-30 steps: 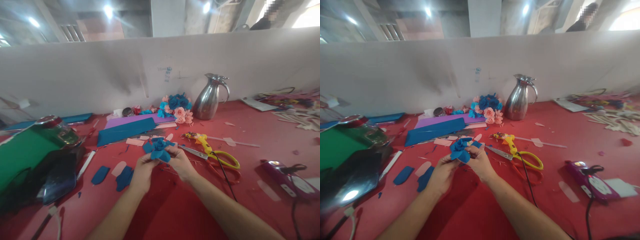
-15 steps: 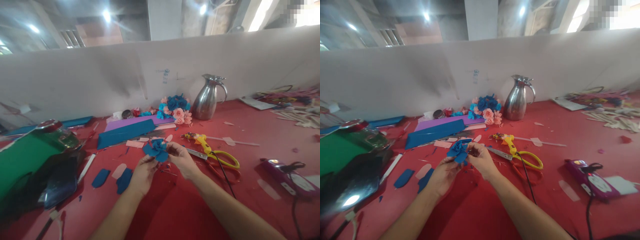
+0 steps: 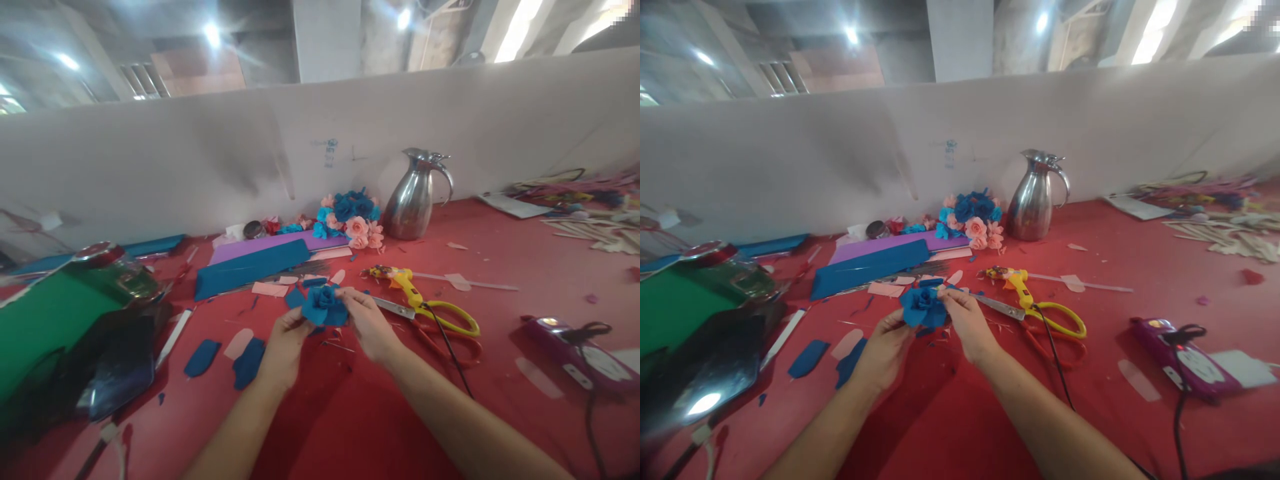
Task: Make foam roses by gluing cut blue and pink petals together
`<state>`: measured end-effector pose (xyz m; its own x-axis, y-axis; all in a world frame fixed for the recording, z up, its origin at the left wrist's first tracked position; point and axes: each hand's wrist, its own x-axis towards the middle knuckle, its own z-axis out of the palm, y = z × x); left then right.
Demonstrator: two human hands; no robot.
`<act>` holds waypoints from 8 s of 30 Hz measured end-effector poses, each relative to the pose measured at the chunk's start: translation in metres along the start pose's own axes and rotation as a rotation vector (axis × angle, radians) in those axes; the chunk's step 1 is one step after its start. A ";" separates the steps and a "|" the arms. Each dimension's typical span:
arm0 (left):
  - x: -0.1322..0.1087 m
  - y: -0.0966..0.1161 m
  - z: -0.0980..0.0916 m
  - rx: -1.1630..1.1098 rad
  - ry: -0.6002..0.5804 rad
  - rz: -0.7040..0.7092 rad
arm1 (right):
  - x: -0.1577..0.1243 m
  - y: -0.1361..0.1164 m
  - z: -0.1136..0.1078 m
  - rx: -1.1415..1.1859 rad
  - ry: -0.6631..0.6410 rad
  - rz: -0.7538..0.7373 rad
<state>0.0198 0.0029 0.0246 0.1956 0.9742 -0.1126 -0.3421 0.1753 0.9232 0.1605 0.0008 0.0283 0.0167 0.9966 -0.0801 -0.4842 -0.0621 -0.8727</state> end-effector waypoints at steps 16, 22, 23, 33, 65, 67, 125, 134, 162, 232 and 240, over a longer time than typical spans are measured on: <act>0.004 0.011 0.000 -0.088 0.227 -0.161 | 0.008 -0.062 -0.066 -1.266 0.584 -0.199; 0.008 0.011 -0.003 -0.130 0.296 -0.220 | 0.014 -0.073 -0.117 -1.790 0.447 0.309; 0.008 0.011 -0.004 -0.133 0.300 -0.235 | 0.017 -0.070 -0.121 -1.789 0.421 0.310; 0.009 0.012 -0.010 -0.105 0.329 -0.271 | 0.021 -0.064 -0.099 -0.756 0.412 -0.052; 0.010 0.004 -0.011 -0.022 0.331 -0.102 | -0.010 -0.036 -0.030 -1.059 -0.070 -0.248; 0.009 0.004 -0.011 -0.019 0.331 -0.099 | -0.009 -0.034 -0.033 -1.092 -0.086 -0.261; 0.010 0.004 -0.012 -0.005 0.331 -0.089 | -0.017 -0.038 -0.024 -1.731 0.045 -0.333; 0.011 0.006 -0.014 -0.094 0.349 -0.139 | -0.008 -0.046 -0.044 -1.497 0.151 -0.351; -0.002 0.007 0.006 -0.164 0.112 -0.186 | -0.003 0.011 -0.001 -0.654 -0.005 -0.318; 0.006 0.004 -0.004 0.016 0.017 0.041 | -0.004 -0.013 -0.004 0.089 -0.040 0.120; 0.006 0.006 -0.006 -0.116 0.176 -0.099 | -0.003 -0.009 -0.005 0.007 0.072 0.127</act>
<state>0.0136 0.0108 0.0278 0.0735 0.9594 -0.2723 -0.4342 0.2766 0.8573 0.1687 -0.0015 0.0339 0.0177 0.9743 -0.2244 -0.4923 -0.1868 -0.8501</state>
